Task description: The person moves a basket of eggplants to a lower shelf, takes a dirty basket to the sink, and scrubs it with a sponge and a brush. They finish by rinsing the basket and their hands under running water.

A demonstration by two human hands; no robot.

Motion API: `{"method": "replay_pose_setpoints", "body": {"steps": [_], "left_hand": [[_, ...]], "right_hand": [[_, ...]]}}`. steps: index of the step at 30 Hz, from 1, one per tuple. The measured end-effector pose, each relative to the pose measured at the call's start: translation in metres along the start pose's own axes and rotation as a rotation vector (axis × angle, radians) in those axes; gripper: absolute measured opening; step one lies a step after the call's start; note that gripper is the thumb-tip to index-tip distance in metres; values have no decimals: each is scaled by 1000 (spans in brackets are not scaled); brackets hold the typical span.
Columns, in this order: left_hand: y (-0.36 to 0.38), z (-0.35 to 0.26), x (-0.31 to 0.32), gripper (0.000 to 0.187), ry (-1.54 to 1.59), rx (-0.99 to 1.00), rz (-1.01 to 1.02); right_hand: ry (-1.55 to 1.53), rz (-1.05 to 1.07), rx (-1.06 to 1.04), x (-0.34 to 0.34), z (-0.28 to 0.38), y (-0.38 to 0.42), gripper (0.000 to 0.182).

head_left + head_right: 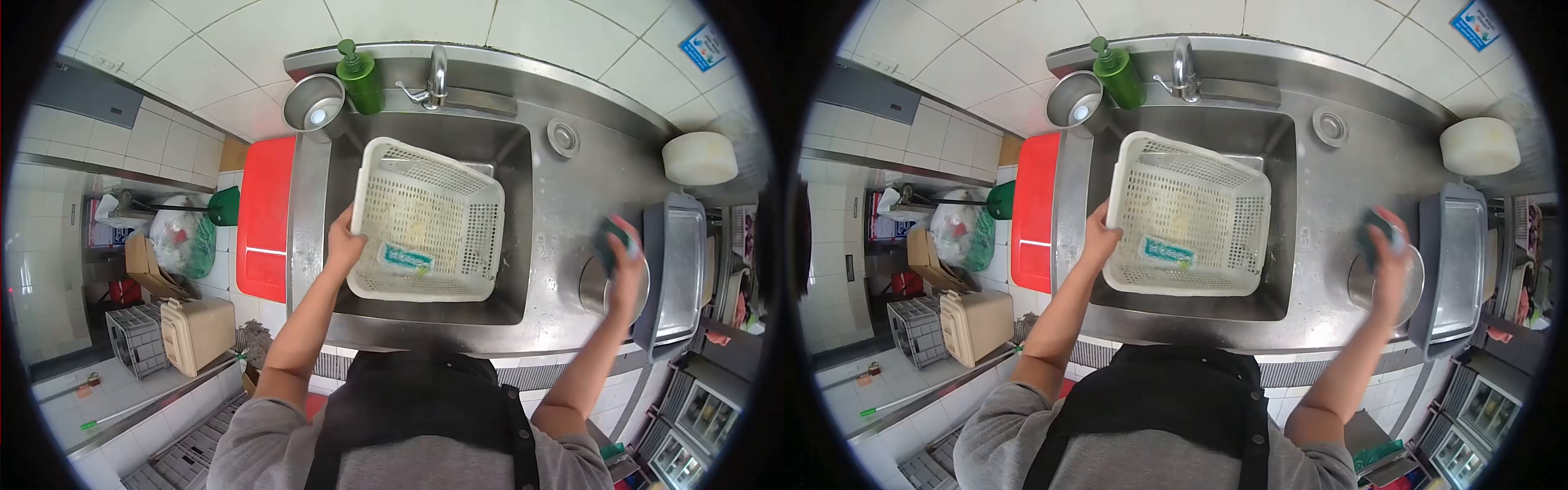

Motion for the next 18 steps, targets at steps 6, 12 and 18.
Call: {"method": "replay_pose_setpoints", "body": {"steps": [6, 12, 18], "left_hand": [[18, -34, 26, 81, 101, 136, -9], [51, -71, 26, 78, 70, 7, -45], [79, -79, 21, 81, 196, -18, -76]], "right_hand": [[-596, 544, -272, 277, 31, 11, 60], [-147, 224, -752, 404, 75, 18, 39], [-30, -147, -598, 405, 10, -56, 26]]}}
Point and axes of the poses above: each hand's wrist, its own y-axis away from the middle knuckle, its own x-axis out of the palm, z = x × y, the point moved 1 cm from there along -y, towards the middle knuckle, and after that the axes turned 1 degree about z, right-handed, at the moved point
